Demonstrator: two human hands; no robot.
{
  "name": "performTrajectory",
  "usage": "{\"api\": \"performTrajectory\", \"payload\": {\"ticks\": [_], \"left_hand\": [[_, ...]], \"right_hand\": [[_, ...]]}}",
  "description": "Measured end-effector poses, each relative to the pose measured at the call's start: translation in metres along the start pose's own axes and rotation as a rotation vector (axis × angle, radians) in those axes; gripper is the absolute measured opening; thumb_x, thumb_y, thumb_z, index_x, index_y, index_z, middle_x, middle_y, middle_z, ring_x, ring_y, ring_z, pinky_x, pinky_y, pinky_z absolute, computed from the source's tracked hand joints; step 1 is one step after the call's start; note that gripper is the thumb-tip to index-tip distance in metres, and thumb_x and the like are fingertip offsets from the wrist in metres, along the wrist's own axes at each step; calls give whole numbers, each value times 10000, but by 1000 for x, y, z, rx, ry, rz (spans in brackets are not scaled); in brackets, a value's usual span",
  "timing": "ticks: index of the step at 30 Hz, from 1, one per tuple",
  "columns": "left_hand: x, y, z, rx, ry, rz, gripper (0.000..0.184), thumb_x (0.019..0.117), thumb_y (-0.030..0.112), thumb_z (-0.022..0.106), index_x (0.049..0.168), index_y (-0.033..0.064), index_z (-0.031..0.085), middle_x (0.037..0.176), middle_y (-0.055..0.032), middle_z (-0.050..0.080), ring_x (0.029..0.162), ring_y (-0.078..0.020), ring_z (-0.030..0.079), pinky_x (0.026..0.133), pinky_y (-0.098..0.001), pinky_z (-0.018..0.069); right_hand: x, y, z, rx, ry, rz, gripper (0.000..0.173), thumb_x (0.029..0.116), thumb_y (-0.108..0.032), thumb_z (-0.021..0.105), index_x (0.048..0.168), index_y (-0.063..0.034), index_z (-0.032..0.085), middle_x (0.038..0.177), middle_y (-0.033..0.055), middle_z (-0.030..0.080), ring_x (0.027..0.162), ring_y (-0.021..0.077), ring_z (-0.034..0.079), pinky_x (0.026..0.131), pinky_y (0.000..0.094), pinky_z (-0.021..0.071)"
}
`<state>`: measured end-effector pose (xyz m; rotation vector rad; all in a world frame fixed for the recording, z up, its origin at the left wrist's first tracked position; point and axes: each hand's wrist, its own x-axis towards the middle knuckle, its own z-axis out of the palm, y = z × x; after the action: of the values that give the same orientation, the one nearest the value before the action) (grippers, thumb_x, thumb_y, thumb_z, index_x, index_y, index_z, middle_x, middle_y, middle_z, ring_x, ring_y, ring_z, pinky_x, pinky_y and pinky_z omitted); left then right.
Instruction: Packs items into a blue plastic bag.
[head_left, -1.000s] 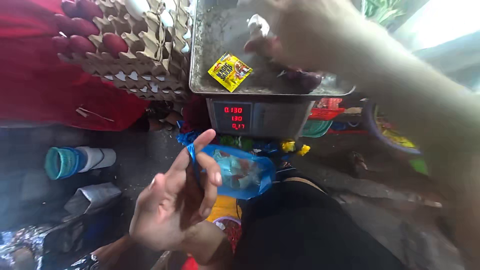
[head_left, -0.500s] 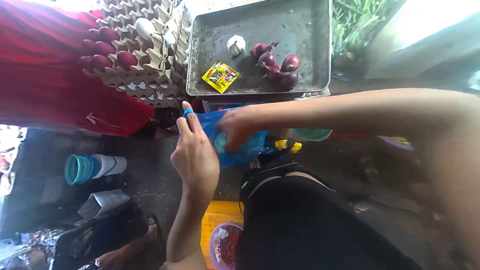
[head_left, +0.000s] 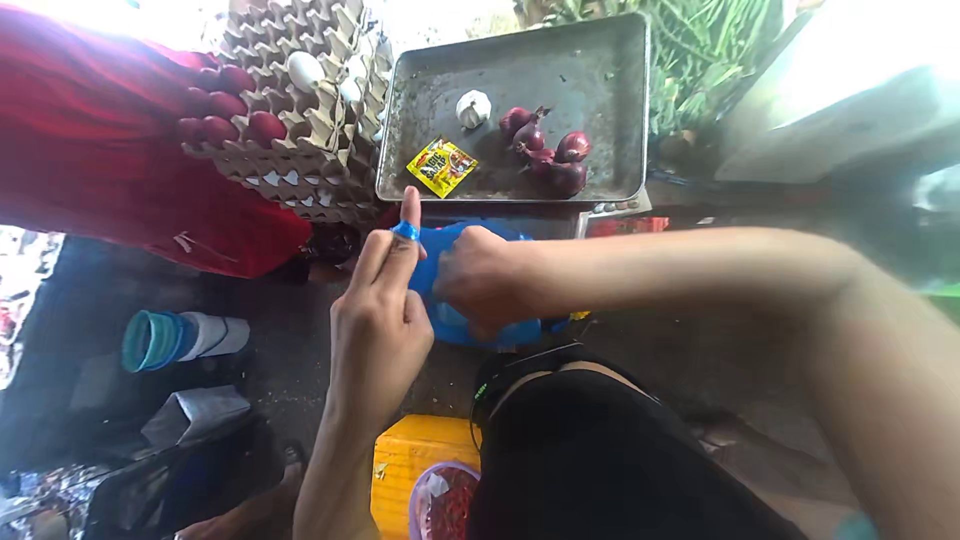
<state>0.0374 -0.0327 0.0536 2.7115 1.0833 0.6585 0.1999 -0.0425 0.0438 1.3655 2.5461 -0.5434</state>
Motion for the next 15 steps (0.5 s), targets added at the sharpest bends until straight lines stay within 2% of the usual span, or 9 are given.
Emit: {"api": "performTrajectory", "payload": {"ticks": [1,3,5,6,8,10,11,13,15], "left_hand": [[-1,-2,-1,-172,33,-25,597,899,9,544,1489,94,510,1139,-33,640,646,-45,475,495,-199,361],[-5,-5,-9,-575,-5,-121,576,923,98,628,1487,93,510,1106,5,641,709,-40,562,554,-163,477],[-10,-5,-14,-905,-93,-203,566,923,141,666,1467,89,521,1029,25,619,632,-32,526,524,-162,471],[-13,-4,-16,-1030,-148,-209,556,936,146,666,1465,72,511,1025,25,613,606,-17,498,508,-154,451],[-16,0,-20,-1175,-244,-164,567,957,158,662,1474,19,474,1082,8,605,616,1,480,505,-141,436],[-14,8,-24,-1204,-293,-112,588,958,156,661,1477,-18,449,1116,-2,601,648,9,483,517,-131,427],[-12,13,-27,-1209,-306,-91,606,953,150,666,1483,-32,436,1120,-7,600,667,10,490,529,-125,430],[-7,21,-30,-1237,-330,-52,638,947,133,670,1495,-55,405,1116,-20,590,688,6,489,542,-123,428],[-3,26,-31,-1274,-354,-20,665,947,126,666,1510,-67,369,1134,-28,583,704,8,490,555,-124,432]], "right_hand": [[-8,6,8,98,127,-38,387,879,-406,751,971,-31,723,903,131,661,848,314,648,675,522,482],[-24,25,26,294,516,-129,281,954,-364,687,935,-94,763,849,49,685,817,219,672,691,454,539],[-39,54,38,334,881,-91,203,976,-292,653,1005,-115,747,968,46,701,967,204,672,812,414,576],[-46,73,45,267,981,23,269,988,-335,628,1111,-117,729,1080,78,688,1079,243,640,895,433,551],[-53,114,59,119,929,271,528,997,-490,552,1438,-202,583,1452,134,545,1389,347,462,1106,536,402],[-47,153,71,91,791,308,607,1012,-542,488,1572,-315,429,1674,139,292,1550,405,225,1222,630,221],[-40,169,75,86,755,263,596,1015,-514,492,1580,-343,410,1697,127,243,1560,415,192,1221,660,201],[-26,190,77,11,784,142,547,1004,-486,487,1531,-340,487,1666,99,329,1533,396,280,1208,638,256],[-24,183,61,-159,953,34,458,1017,-436,444,1328,-198,680,1428,166,594,1306,409,547,1081,568,414]]}}
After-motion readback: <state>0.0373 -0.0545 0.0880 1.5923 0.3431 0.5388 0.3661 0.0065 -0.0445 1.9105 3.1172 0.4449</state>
